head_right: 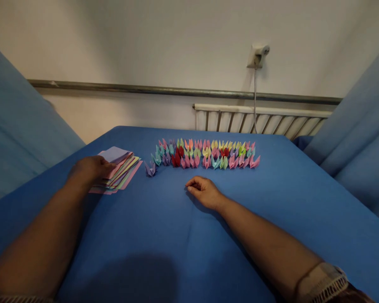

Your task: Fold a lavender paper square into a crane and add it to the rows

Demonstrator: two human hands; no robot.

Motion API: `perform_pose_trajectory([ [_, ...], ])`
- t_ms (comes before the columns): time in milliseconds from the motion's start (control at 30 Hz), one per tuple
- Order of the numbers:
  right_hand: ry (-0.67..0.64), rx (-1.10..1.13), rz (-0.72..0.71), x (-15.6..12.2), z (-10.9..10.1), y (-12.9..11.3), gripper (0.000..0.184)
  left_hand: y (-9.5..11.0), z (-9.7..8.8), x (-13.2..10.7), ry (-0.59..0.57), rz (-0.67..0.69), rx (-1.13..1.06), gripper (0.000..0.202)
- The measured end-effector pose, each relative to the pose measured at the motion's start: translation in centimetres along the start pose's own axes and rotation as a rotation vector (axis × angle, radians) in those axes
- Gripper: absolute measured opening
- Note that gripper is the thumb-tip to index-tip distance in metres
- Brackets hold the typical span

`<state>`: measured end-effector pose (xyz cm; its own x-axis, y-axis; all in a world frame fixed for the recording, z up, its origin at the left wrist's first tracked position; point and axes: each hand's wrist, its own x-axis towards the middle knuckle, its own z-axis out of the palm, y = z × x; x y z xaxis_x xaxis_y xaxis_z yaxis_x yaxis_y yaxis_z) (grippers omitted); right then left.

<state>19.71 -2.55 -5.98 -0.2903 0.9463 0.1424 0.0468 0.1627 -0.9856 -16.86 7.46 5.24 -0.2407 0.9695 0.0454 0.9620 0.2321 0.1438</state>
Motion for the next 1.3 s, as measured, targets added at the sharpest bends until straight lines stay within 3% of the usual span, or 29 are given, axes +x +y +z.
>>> perform_pose_trajectory([
  [200,0.009,0.003,-0.003,0.0,0.1,0.0,0.017,0.1,0.1,-0.1,-0.016,-0.046,0.033,0.045],
  [367,0.000,-0.024,0.000,-0.1,0.1,-0.1,0.017,0.4,0.1,-0.6,-0.014,-0.019,0.024,0.037],
  [600,-0.005,-0.048,-0.008,-0.3,0.0,-0.2,0.015,1.7,-0.2,-1.9,-0.038,-0.091,-0.077,0.038],
  [800,-0.001,-0.069,-0.008,-0.2,0.1,-0.3,0.012,1.1,-0.2,-1.5,0.029,-0.001,0.069,0.031],
  [1167,0.010,-0.051,-0.017,-0.1,0.2,-0.2,0.016,0.6,-0.2,-0.8,-0.006,-0.059,0.065,0.028],
  [1300,0.012,-0.066,-0.019,-0.1,0.2,-0.2,0.013,0.0,0.2,-0.1,0.008,-0.092,-0.008,0.039],
])
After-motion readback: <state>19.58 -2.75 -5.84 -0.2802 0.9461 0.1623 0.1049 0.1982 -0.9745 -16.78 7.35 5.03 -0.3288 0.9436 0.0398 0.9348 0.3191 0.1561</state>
